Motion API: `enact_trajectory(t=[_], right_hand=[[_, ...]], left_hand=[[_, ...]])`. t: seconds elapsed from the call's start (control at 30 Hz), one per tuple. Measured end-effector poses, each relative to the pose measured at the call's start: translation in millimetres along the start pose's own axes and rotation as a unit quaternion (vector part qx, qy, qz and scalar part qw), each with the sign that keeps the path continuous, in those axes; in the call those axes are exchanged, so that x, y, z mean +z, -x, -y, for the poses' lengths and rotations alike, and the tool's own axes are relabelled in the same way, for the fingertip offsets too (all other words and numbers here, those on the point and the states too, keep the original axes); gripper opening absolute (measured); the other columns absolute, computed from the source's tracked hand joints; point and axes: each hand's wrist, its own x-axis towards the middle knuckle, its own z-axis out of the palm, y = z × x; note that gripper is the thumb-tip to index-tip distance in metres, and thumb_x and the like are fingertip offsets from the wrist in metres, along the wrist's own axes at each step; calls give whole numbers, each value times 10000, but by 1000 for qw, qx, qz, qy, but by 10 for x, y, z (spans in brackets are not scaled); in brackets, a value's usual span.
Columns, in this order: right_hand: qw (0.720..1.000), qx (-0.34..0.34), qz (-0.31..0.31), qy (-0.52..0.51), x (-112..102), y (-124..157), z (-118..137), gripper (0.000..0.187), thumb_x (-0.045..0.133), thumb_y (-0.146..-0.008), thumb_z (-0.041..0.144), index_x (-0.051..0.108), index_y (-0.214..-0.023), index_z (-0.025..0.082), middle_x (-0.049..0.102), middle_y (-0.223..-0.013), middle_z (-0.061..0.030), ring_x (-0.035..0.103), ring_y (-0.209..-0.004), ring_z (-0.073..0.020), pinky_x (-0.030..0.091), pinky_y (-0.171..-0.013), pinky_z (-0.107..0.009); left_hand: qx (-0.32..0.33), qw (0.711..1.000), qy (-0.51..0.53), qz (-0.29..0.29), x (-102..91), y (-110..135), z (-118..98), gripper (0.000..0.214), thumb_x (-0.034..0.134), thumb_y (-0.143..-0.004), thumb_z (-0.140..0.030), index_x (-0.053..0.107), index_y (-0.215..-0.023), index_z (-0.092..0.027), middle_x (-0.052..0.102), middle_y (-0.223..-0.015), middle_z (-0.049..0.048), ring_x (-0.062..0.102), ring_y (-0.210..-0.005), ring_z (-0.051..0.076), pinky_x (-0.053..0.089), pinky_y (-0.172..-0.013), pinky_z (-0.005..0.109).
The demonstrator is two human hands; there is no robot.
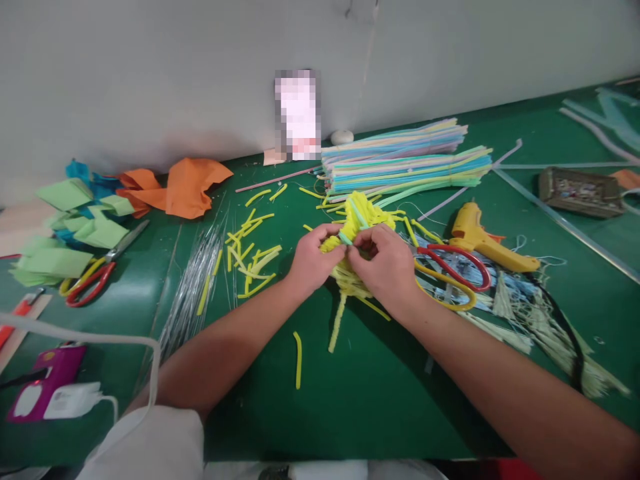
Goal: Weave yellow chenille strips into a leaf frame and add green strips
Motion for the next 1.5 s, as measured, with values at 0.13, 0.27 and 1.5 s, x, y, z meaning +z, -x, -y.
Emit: enact_trajectory(t=[0.13, 0.27, 1.5], right_hand=[[1000, 0, -5, -9, 2, -9, -12, 61, 596, -711, 239, 543, -683, 225, 592, -706, -19, 531, -663, -184, 391, -619, -329], [1000, -11, -2, -3, 6, -17, -35, 57, 593, -710, 235, 543, -684, 227, 595, -710, -23, 543, -697, -196, 402, -639, -336], [999, -40, -6, 25, -22, -8, -32, 144, 590, -762, 258, 476, -676, 235, 569, -696, -17, 506, -672, -184, 361, -608, -320]], left_hand=[[5, 1000, 12, -5, 10, 5, 16, 296, 663, -714, -184, 682, -1007, -150, 732, -1083, 85, 670, -1001, 213, 495, -931, 346], [1, 1000, 16, -7, 9, 5, 22, 310, 655, -709, -167, 685, -1017, -154, 734, -1094, 79, 672, -1013, 212, 494, -941, 347], [-6, 1000, 18, 1, 9, 14, -9, 267, 662, -738, -212, 687, -999, -165, 740, -1058, 74, 677, -972, 210, 504, -920, 350]])
